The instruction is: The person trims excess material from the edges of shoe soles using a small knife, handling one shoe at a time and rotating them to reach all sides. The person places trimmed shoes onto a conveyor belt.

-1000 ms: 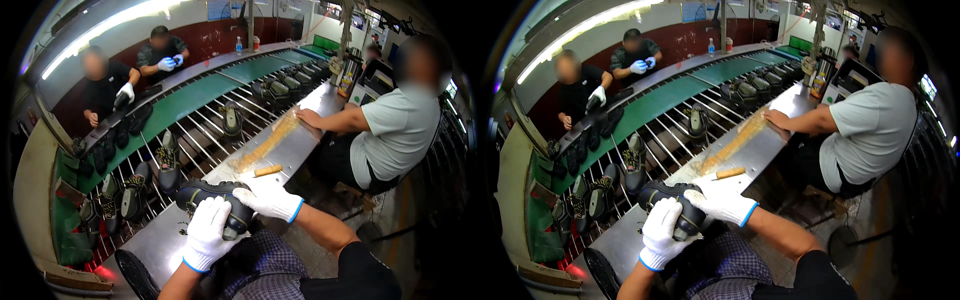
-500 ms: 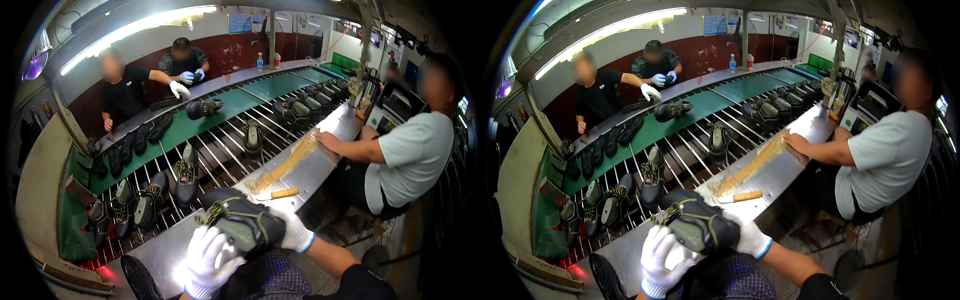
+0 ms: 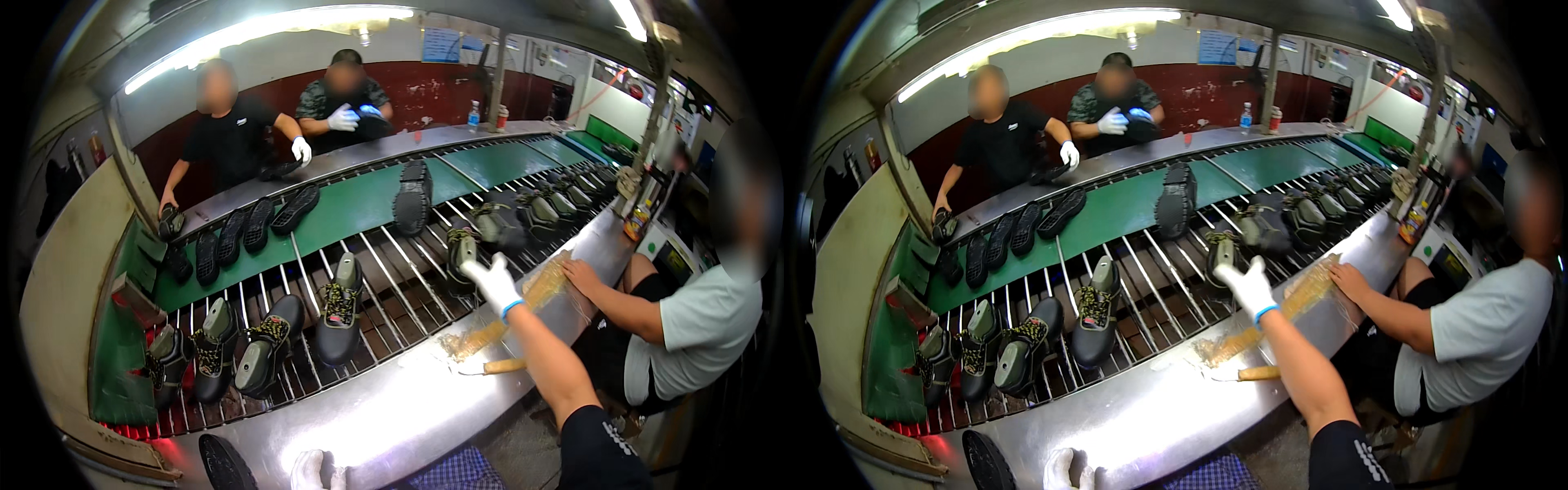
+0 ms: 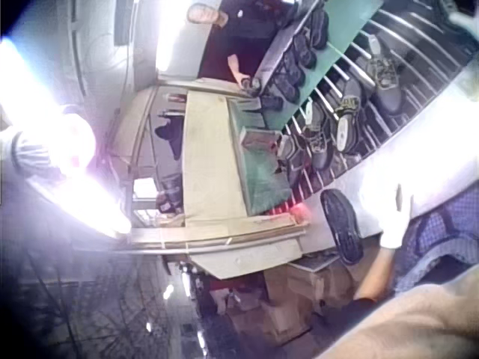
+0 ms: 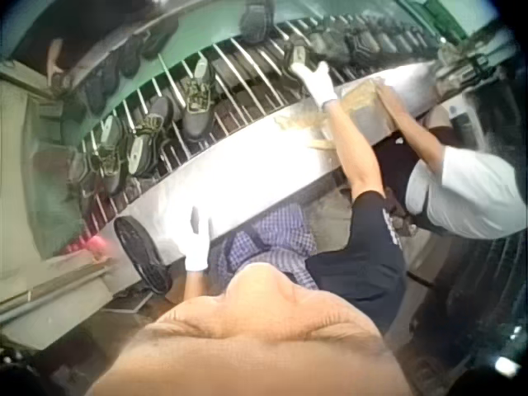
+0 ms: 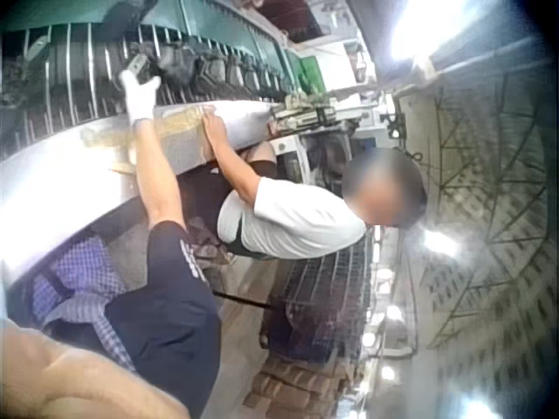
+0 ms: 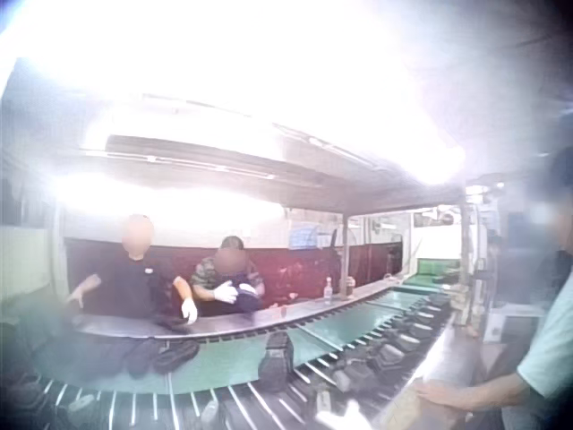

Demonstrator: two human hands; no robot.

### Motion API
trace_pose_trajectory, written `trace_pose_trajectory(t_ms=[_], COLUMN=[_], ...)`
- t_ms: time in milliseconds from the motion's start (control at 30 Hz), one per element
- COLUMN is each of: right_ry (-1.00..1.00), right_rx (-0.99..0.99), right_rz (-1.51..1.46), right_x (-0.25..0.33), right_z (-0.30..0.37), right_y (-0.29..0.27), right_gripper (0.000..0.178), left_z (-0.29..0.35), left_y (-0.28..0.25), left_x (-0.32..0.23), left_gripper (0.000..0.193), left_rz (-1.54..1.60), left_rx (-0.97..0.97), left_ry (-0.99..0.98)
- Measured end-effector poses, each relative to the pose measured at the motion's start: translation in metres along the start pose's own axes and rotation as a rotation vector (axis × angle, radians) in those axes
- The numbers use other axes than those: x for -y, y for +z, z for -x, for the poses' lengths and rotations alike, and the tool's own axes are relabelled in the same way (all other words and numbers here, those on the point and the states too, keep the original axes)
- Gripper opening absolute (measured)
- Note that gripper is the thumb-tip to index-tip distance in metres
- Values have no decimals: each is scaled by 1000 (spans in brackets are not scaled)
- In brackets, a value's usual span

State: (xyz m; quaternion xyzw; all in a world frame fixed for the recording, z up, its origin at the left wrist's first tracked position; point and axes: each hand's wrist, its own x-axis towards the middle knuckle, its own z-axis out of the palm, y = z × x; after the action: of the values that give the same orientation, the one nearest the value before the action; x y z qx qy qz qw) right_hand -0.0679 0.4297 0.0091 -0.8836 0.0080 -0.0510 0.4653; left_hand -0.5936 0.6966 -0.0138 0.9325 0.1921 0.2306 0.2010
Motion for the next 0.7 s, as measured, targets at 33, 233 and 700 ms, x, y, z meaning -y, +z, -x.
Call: trace_pose_trajectory(t_ms=[33,233,700], right_ry=[-6,38,-258], right_rx=[74,-187,812], right_rz=[183,-144,-978], right_x=[9,1,-1], right_z=[7,0,282], right_y=[18,64,-112], right_gripper=[134,108,114], left_z=[0,-3,-106], left_y=[1,-4,-16], left_x=[0,-1,-100], left_gripper=[48,47,92], left_rz=[-12,31,1447], left_rx=[15,22,371], left_ry=[-15,-25,-370])
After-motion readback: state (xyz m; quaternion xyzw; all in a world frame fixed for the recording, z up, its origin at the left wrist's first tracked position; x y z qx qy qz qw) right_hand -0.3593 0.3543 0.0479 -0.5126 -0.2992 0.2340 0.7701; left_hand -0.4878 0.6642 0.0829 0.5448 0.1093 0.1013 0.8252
